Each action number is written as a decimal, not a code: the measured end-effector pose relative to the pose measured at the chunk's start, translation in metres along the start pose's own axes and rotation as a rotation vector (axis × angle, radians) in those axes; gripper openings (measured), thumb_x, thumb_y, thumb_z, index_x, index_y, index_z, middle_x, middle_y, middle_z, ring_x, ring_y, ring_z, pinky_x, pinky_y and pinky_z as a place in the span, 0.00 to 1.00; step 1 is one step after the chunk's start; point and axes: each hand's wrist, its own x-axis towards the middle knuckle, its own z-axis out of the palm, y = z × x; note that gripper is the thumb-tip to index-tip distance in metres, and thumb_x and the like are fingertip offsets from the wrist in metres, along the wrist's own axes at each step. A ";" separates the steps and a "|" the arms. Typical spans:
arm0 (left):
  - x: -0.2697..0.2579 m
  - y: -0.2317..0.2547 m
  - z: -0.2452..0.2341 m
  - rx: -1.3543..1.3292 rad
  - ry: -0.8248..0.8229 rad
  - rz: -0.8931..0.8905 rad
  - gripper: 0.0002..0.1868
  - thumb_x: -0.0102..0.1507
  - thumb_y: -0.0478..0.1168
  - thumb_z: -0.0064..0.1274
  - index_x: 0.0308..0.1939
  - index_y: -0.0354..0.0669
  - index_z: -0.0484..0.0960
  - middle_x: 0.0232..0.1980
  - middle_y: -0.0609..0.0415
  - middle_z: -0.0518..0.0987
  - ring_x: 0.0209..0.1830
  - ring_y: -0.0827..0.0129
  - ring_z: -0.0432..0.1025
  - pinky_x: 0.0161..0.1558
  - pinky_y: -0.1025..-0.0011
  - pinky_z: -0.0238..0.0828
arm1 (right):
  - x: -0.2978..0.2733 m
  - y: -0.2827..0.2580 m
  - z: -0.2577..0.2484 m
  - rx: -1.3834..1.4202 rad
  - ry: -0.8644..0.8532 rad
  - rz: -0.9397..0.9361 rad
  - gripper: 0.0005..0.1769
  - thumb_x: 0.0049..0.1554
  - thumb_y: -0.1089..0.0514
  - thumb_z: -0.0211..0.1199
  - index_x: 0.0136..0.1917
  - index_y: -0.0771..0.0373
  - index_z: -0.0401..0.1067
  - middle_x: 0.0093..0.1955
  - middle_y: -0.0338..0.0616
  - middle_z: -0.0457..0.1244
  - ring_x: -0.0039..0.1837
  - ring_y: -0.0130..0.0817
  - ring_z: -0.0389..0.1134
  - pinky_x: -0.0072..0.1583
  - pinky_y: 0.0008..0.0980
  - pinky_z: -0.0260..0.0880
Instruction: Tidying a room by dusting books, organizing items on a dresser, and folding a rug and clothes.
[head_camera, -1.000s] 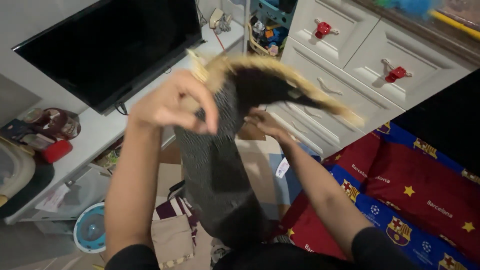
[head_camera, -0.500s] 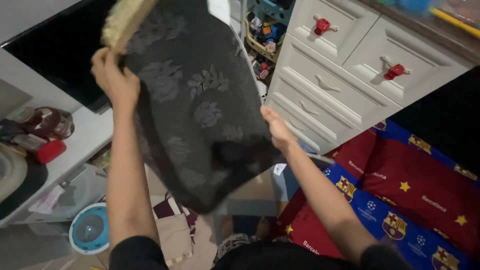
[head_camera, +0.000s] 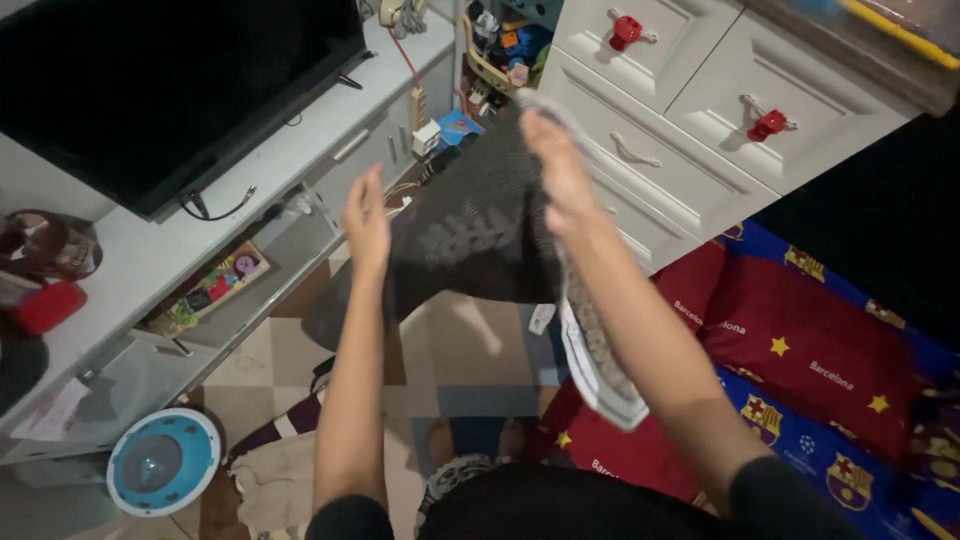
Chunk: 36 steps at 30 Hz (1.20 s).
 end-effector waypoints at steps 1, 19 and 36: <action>-0.010 -0.013 -0.009 0.000 0.118 -0.032 0.22 0.73 0.50 0.46 0.61 0.38 0.79 0.60 0.48 0.81 0.60 0.64 0.75 0.64 0.68 0.67 | 0.000 -0.015 -0.007 0.050 0.063 -0.014 0.17 0.68 0.47 0.59 0.54 0.63 0.74 0.50 0.41 0.70 0.50 0.30 0.72 0.55 0.31 0.73; -0.084 -0.107 0.002 -0.551 -0.275 -1.061 0.53 0.64 0.78 0.35 0.76 0.36 0.64 0.72 0.42 0.70 0.73 0.51 0.63 0.71 0.52 0.55 | -0.143 -0.210 -0.241 0.308 0.237 -0.536 0.17 0.69 0.57 0.50 0.60 0.71 0.73 0.60 0.55 0.68 0.58 0.46 0.72 0.64 0.40 0.75; -0.190 -0.133 0.090 -0.542 -0.389 -1.054 0.47 0.62 0.74 0.33 0.79 0.57 0.56 0.78 0.56 0.62 0.73 0.56 0.60 0.63 0.45 0.56 | -0.191 -0.196 -0.289 0.332 0.369 -0.607 0.15 0.75 0.60 0.50 0.65 0.73 0.72 0.64 0.56 0.68 0.63 0.46 0.71 0.67 0.41 0.73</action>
